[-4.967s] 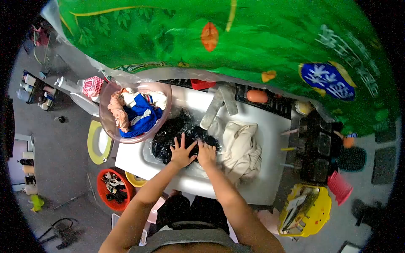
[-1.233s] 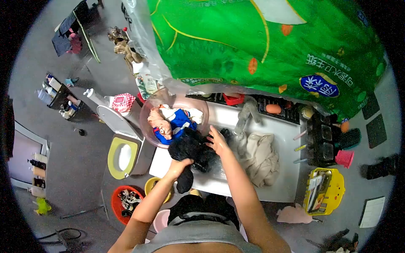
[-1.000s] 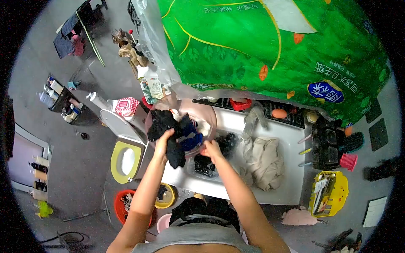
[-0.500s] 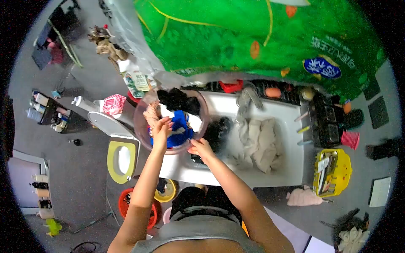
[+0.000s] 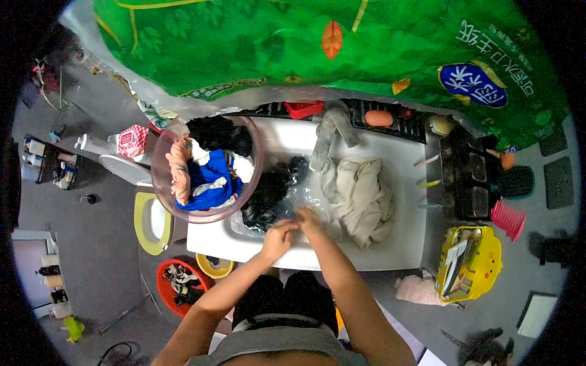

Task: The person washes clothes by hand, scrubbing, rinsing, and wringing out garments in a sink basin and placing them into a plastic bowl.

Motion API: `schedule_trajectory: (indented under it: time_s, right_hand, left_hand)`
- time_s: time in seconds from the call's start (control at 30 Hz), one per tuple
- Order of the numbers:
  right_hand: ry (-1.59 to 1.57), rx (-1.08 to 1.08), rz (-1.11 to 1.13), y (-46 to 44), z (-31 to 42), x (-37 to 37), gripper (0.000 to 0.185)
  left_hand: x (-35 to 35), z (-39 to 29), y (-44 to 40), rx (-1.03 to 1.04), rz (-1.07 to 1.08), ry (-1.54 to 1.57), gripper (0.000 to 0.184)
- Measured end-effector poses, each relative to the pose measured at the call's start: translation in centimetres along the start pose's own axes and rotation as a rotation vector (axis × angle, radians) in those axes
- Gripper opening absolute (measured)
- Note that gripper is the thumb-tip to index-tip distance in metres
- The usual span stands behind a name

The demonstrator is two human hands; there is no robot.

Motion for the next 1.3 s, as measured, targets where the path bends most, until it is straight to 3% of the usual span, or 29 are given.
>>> schedule_trajectory:
  time_s: [0.03,0.07,0.1,0.17,0.3,0.37,0.43,0.47,0.57,0.67,0.7,0.8,0.83,0.87,0.93,0.97,1.07,1.13,1.2,1.23,1.27,1.3]
  right_hand:
    - [0.081,-0.079,0.141,0.1,0.1,1.2,0.026]
    - [0.139,-0.071,0.119,0.8,-0.8,0.9,0.025]
    - [0.196,-0.061,0.097,2.0,0.2,-1.6,0.024]
    - [0.204,0.005,0.043,4.0,1.0,-5.5,0.025]
    - [-0.067,0.223,0.13,5.7,-0.6,-7.9,0.026]
    - [-0.208,0.333,0.164,5.4,-0.8,-8.3,0.03]
    - [-0.801,0.422,-0.143,4.8,-2.5,-6.6,0.039]
    - [-1.094,0.455,-0.306,4.6,-3.4,-5.7,0.043]
    - [-1.687,0.781,-0.128,4.1,-0.1,-5.1,0.057]
    - [-2.026,0.68,0.0,2.5,2.9,-6.6,0.063]
    - [-2.087,0.574,-0.011,1.4,2.0,-5.5,0.067]
    - [-2.238,0.421,-0.247,-0.7,-2.3,-1.6,0.053]
    - [-2.309,0.506,0.006,-0.4,0.1,-2.7,0.038]
    - [-2.172,0.567,-0.103,0.1,-1.1,-1.8,0.03]
    - [-2.192,0.556,-0.19,1.1,-1.5,-0.8,0.03]
    - [-2.199,0.548,-0.234,1.6,-1.6,-0.5,0.029]
    - [-2.217,0.517,-0.369,2.5,-2.2,-0.5,0.028]
    - [-1.809,0.683,-0.37,3.6,-3.6,-2.0,0.032]
    - [-1.724,0.61,-0.391,5.3,-1.6,-7.4,0.041]
    - [-1.63,0.611,-0.238,5.7,-1.0,-8.9,0.046]
    - [-1.35,0.536,-0.437,6.4,-3.4,-11.0,0.047]
    - [-1.294,0.452,-0.405,6.8,-3.7,-12.8,0.047]
  left_hand:
    - [-0.4,-1.0,-1.3,0.033,-0.071,-0.08,0.033]
    - [0.1,0.1,-2.9,-0.007,-0.094,-0.139,0.035]
    - [0.4,-0.1,-4.5,0.026,-0.14,-0.431,0.034]
    - [1.7,3.8,-7.3,-0.203,-0.145,-0.823,0.055]
    - [4.2,9.4,-9.0,-0.514,-0.007,-0.859,0.064]
    - [7.0,11.6,-9.5,-0.531,0.015,-0.717,0.064]
    - [8.1,9.4,-9.8,-0.504,0.082,-0.586,0.063]
    - [8.2,8.9,-9.7,-0.504,-0.01,-0.419,0.064]
    - [7.4,7.7,-8.6,-0.456,-0.269,0.015,0.065]
    - [6.0,3.1,-7.3,-0.549,-0.227,0.364,0.069]
    - [6.1,3.6,-6.7,-0.55,-0.316,0.177,0.068]
    - [5.4,0.3,-4.5,-0.592,-0.327,0.274,0.052]
    - [6.2,-0.3,-4.0,-0.611,-0.204,0.233,0.044]
    - [5.9,-1.7,-3.5,-0.552,-0.242,0.148,0.041]
    - [5.7,-3.2,-3.3,-0.4,-0.309,-0.007,0.037]
    - [4.4,-4.9,-3.3,-0.198,-0.493,-0.039,0.036]
    - [4.6,-2.1,-4.2,-0.181,-0.493,-0.027,0.034]
    - [4.4,0.9,-5.1,-0.323,-0.485,-0.059,0.037]
    - [3.0,3.2,-5.9,-0.499,-0.5,-0.16,0.043]
    - [1.5,4.4,-5.8,-0.592,-0.56,-0.12,0.047]
    - [-0.1,5.8,-5.3,-0.687,-0.615,-0.078,0.051]
    - [-0.9,7.8,-5.2,-0.724,-0.6,0.026,0.055]
Point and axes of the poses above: each hand's wrist, its own y-axis away from the middle knuckle, its own x-axis out of the palm, z = x × y, the point moved 9 cm from there along -y, towards the middle knuckle, and after that the axes turned 13 degrees about -x, right-handed, at the moved point
